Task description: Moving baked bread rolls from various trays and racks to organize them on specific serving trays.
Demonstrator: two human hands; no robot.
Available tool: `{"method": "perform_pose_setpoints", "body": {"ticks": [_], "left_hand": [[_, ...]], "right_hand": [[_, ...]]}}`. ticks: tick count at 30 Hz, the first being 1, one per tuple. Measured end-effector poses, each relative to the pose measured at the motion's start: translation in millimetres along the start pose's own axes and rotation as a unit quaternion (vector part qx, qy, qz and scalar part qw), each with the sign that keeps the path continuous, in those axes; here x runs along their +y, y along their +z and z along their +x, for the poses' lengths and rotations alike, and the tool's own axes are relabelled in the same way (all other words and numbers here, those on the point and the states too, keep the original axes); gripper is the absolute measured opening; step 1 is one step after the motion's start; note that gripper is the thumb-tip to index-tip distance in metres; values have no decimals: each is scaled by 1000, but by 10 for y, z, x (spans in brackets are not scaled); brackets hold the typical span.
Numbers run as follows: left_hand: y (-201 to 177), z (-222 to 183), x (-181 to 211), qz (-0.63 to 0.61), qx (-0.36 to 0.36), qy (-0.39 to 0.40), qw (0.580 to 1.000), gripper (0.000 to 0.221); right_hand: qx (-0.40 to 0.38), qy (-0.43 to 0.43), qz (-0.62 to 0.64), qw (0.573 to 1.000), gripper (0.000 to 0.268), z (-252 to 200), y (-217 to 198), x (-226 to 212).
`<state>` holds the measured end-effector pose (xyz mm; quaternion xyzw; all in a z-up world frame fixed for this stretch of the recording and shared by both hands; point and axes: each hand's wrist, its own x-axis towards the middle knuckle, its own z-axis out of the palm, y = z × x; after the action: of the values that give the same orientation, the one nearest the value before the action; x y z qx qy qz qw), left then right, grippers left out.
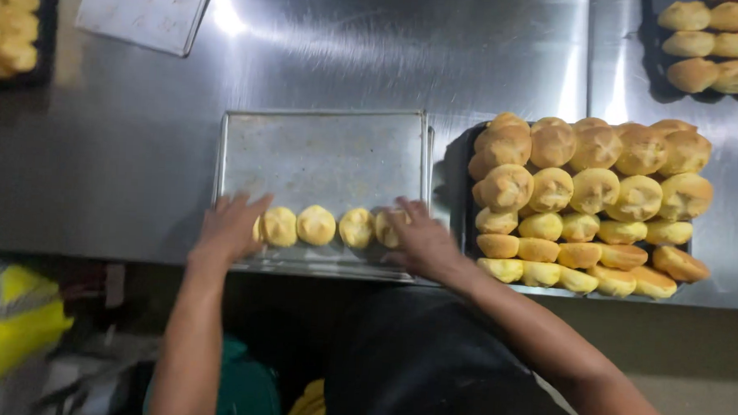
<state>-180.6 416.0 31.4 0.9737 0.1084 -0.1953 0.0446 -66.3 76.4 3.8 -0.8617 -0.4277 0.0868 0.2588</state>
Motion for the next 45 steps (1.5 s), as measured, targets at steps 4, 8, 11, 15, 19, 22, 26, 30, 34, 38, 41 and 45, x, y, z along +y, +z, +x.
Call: {"method": "perform_pose_setpoints", "body": {"ticks": [4,8,11,15,19,22,26,30,34,38,41,45], "left_hand": [[372,30,-380,-44,-6,63,997,91],[428,147,-418,-24,2,117,993,80],[66,127,-99,18,-50,126,991,82],[103,75,-163,48,-67,128,988,83],[-37,-26,-31,12,6,110,994,81],[-224,-186,474,-4,69,89,994,81],[-230,-239,1563,-75,236,152,957,77],[-314,-179,2944,-83,235,181,951,82],[-171,18,3949,-22,266,221,938,69],[52,243,4413,36,336,210,918,56],[87,312,4510,49,286,201,936,61],[131,312,4534,31,270,180,945,61]], "right_hand": [[-102,96,-51,989,81,366,453,-346],[-77,88,-82,990,66,438,641,-390],[-108,101,-93,985,75,490,450,-663],[-56,76,-131,987,64,441,651,-645],[47,39,-110,992,54,414,390,-521],[128,-1,-121,984,57,186,-28,-297],[193,6,-205,960,54,-529,-647,349],[209,39,-257,943,59,-1437,-1299,1059],[216,89,-287,929,75,-2081,-1738,1502],[200,131,-288,927,77,-2329,-1730,2004],[217,100,-223,945,78,-2338,-1630,2219],[201,106,-247,942,76,-2357,-1629,2251]]}}
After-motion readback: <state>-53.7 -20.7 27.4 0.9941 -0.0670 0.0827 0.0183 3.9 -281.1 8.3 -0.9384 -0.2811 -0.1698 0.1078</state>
